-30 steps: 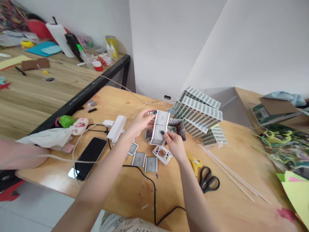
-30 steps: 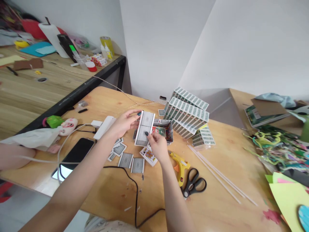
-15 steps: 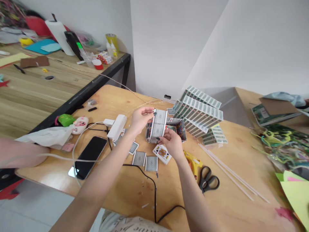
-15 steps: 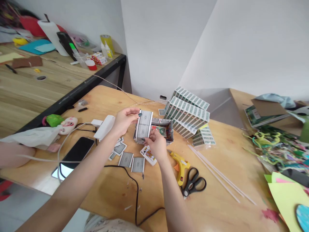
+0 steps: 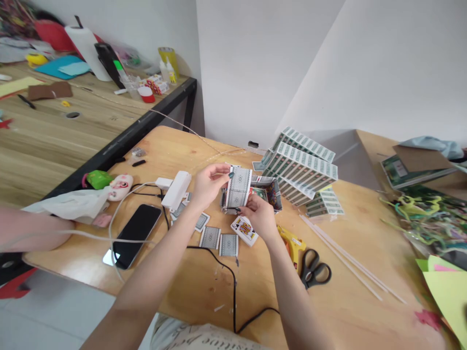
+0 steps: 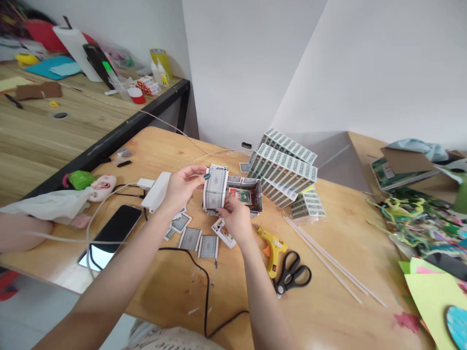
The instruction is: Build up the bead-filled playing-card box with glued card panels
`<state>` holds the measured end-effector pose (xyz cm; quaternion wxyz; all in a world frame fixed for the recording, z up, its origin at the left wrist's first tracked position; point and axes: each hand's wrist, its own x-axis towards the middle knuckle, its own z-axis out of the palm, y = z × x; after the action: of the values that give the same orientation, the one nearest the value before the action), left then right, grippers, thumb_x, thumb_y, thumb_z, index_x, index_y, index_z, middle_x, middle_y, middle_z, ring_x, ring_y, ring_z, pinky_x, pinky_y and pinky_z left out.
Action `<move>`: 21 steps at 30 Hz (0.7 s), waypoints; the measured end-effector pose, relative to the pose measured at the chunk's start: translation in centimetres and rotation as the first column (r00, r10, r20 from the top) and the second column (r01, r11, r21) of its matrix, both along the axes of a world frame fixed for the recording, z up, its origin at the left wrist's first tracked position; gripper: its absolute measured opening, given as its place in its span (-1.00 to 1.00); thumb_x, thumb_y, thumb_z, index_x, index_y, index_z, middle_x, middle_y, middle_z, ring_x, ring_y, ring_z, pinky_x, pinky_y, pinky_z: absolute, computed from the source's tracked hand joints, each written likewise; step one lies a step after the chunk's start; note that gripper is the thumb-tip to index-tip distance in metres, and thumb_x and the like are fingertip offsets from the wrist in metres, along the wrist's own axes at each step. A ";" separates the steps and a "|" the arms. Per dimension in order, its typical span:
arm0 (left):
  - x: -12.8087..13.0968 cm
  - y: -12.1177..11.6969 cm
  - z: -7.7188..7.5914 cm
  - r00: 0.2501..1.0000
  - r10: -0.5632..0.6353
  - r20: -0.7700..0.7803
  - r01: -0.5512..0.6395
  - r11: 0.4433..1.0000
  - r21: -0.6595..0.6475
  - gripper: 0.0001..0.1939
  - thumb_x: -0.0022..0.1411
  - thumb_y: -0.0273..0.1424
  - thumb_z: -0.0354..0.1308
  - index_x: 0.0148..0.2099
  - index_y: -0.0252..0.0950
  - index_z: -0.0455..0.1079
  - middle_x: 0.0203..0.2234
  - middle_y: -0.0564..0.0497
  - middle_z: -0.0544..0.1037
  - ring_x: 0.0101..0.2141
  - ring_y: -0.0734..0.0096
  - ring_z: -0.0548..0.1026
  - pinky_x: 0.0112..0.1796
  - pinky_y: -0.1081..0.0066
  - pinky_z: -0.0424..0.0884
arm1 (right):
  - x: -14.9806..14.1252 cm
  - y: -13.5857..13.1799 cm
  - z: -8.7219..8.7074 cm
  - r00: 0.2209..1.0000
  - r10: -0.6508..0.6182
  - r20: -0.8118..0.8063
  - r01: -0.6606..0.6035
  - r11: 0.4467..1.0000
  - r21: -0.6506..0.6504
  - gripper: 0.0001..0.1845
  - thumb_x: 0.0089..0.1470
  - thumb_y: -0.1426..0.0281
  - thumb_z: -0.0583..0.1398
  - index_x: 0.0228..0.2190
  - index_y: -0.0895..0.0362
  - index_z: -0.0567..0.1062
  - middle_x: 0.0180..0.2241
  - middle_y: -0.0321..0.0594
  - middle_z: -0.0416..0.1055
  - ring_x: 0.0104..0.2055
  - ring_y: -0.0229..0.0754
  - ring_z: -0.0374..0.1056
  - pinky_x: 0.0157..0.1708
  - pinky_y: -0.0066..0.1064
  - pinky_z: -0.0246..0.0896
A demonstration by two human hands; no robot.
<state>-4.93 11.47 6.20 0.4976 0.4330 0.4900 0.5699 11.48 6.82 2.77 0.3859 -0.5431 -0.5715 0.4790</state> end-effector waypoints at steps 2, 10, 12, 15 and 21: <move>-0.1 0.1 -0.3 0.999 0.009 0.031 -0.009 1.000 0.004 -0.75 -0.07 -0.46 0.23 -0.24 -0.31 0.45 -0.30 -0.04 0.53 -0.30 0.38 0.49 -0.38 0.45 0.46 | -0.1 0.0 0.0 1.000 -0.012 -0.006 0.011 1.000 -0.010 -0.83 -0.11 0.29 0.23 -0.49 0.07 0.33 -0.55 -0.29 0.48 -0.49 -0.15 0.45 -0.42 -0.32 0.40; 0.1 1.0 -1.3 1.000 0.013 0.013 -0.013 1.000 0.028 -0.74 -0.08 -0.49 0.21 -0.23 -0.31 0.44 -0.28 -0.06 0.53 -0.31 0.38 0.50 -0.36 0.42 0.46 | -0.4 0.7 -0.3 0.993 -0.067 0.093 0.072 0.996 -0.058 -0.79 -0.07 0.21 0.19 -0.55 0.07 0.34 -0.76 -0.39 0.32 -0.76 -0.25 0.24 -0.71 -0.45 0.15; 0.2 1.5 -1.7 1.000 0.024 -0.005 -0.024 0.999 0.028 -0.74 -0.09 -0.51 0.21 -0.25 -0.32 0.44 -0.28 -0.06 0.54 -0.28 0.37 0.50 -0.30 0.40 0.45 | -0.3 1.0 -0.4 0.991 -0.062 0.121 0.071 0.995 -0.071 -0.79 -0.08 0.23 0.20 -0.58 0.06 0.35 -0.78 -0.39 0.33 -0.76 -0.24 0.25 -0.71 -0.44 0.15; 0.2 2.2 -2.5 0.999 0.034 -0.027 -0.034 0.999 0.007 -0.77 -0.09 -0.52 0.21 -0.27 -0.33 0.44 -0.29 -0.06 0.54 -0.26 0.37 0.50 -0.26 0.38 0.44 | -0.3 1.4 -0.2 0.986 -0.034 0.164 0.051 0.994 -0.099 -0.81 -0.08 0.27 0.20 -0.61 0.06 0.35 -0.78 -0.38 0.34 -0.77 -0.22 0.27 -0.72 -0.44 0.14; 0.1 2.6 -3.8 0.997 0.041 -0.066 -0.041 0.999 -0.014 -0.79 -0.06 -0.52 0.19 -0.28 -0.34 0.44 -0.30 -0.07 0.55 -0.30 0.39 0.50 -0.25 0.37 0.43 | -0.4 1.9 0.6 0.962 0.016 0.274 0.019 0.992 -0.122 -0.76 -0.10 0.33 0.23 -0.69 0.07 0.32 -0.84 -0.40 0.29 -0.76 -0.20 0.31 -0.69 -0.45 0.10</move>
<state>-4.80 14.05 2.41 0.4726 0.4377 0.5192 0.5617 11.04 8.73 3.38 0.2690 -0.6274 -0.5883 0.4335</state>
